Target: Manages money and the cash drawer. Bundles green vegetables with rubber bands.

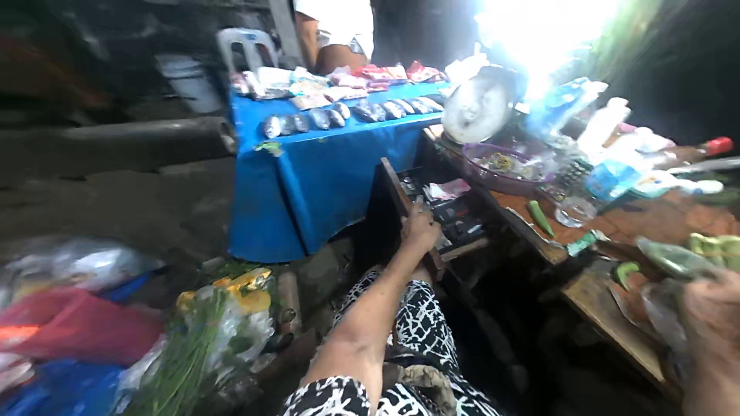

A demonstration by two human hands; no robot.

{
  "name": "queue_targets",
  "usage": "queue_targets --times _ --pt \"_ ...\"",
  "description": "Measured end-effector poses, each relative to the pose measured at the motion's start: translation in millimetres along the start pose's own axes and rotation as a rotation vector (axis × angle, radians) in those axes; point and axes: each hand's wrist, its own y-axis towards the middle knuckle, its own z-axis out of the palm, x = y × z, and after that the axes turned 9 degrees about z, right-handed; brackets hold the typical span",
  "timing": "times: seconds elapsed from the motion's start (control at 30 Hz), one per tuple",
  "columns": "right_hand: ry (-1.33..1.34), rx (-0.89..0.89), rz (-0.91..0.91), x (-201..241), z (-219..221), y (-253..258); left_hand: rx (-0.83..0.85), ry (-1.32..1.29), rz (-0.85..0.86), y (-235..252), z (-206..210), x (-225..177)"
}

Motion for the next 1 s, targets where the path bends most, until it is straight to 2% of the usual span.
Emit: queue_targets --times 0.1,0.23,0.37,0.57,0.73,0.83,1.0 --pt "0.165 -0.141 -0.109 32 -16 0 0.0 0.044 0.018 -3 1 -2" --pt "0.027 0.03 -0.181 59 -1 12 -0.02 0.072 0.045 1 5 -1" --pt "-0.146 0.363 -0.012 63 28 24 -0.042 0.055 0.061 1 4 -2" --pt "-0.252 0.437 0.125 68 5 29 -0.044 0.045 0.039 1 4 -2" --pt "-0.175 0.302 0.291 62 -28 55 -0.056 0.037 0.041 0 6 -2" --pt "-0.01 0.184 0.397 53 -50 76 -0.047 0.05 0.029 0 5 -4" --pt "0.124 -0.086 0.435 54 -94 101 -0.049 0.048 0.056 0 5 -2"
